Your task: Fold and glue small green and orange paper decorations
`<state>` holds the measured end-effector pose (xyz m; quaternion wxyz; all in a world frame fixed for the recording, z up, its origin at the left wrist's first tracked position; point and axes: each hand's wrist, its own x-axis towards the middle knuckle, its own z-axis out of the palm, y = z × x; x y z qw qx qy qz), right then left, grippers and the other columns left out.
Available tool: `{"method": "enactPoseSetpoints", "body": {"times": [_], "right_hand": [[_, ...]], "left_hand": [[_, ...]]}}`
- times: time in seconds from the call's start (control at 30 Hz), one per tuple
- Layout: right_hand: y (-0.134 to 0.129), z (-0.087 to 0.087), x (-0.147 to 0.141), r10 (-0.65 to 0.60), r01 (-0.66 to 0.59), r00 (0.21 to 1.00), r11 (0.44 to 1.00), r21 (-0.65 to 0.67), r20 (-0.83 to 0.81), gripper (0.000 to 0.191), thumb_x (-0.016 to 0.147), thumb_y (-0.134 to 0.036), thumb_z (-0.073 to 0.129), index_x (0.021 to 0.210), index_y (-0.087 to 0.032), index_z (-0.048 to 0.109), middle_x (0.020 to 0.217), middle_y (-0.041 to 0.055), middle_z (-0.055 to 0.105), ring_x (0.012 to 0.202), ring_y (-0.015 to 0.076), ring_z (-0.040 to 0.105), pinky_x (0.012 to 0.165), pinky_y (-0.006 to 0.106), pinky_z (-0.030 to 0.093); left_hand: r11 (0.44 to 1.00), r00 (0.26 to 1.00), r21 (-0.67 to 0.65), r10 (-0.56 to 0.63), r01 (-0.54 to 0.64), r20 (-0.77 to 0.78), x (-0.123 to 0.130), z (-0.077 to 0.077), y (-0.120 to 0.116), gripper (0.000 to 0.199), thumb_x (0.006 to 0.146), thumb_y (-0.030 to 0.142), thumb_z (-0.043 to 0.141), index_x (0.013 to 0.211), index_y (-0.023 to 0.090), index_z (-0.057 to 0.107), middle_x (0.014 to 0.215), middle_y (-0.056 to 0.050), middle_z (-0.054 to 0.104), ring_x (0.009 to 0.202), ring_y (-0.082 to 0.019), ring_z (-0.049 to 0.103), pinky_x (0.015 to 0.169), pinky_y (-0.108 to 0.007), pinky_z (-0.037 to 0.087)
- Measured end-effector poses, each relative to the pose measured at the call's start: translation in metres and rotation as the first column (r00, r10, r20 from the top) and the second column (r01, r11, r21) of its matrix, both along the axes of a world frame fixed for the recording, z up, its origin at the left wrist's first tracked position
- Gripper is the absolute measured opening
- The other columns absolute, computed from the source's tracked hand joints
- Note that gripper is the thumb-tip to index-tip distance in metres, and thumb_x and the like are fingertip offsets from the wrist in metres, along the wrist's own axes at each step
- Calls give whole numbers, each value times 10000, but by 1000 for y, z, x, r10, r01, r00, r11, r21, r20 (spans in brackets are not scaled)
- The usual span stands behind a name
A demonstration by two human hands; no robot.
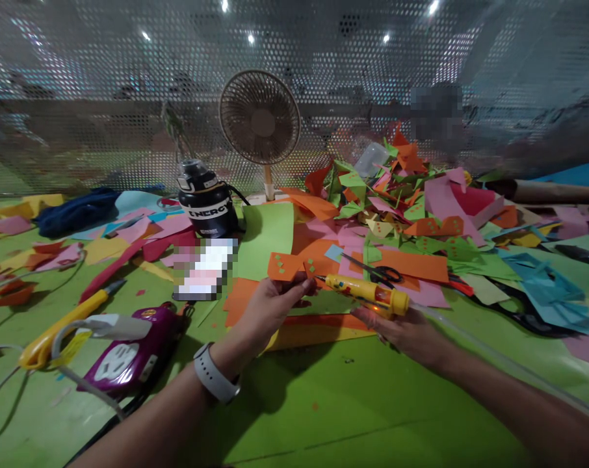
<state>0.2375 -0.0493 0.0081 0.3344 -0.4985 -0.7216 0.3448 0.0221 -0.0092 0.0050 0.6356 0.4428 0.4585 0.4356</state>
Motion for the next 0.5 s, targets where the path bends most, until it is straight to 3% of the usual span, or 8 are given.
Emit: {"method": "enactPoseSetpoints", "body": {"times": [0.2, 0.37, 0.5], "right_hand": [[3, -3, 6, 67, -76, 993, 992, 102, 92, 390, 865, -514, 498, 947, -216, 735, 810, 80, 661, 606, 157, 577, 544, 285, 555], [3, -7, 7, 80, -94, 990, 989, 118, 117, 333, 897, -447, 488, 1034, -252, 720, 838, 75, 655, 784, 200, 626, 651, 314, 572], [3, -15, 14, 98, -122, 983, 981, 148, 158, 350, 886, -440, 486, 1019, -231, 733, 911, 98, 659, 769, 208, 623, 641, 334, 567]], "left_hand": [[1000, 1000, -3, 7, -7, -8, 0, 1, 0, 61, 743, 199, 671, 786, 182, 711, 790, -43, 730, 734, -153, 637, 670, -276, 482], [1000, 1000, 11, -2, 2, -17, 0, 0, 0, 66, 744, 214, 676, 792, 182, 708, 800, -48, 733, 744, -162, 642, 673, -284, 481], [1000, 1000, 19, 0, 0, -10, 0, -1, 0, 62, 742, 225, 685, 787, 189, 709, 804, -46, 733, 748, -167, 649, 675, -291, 487]]}}
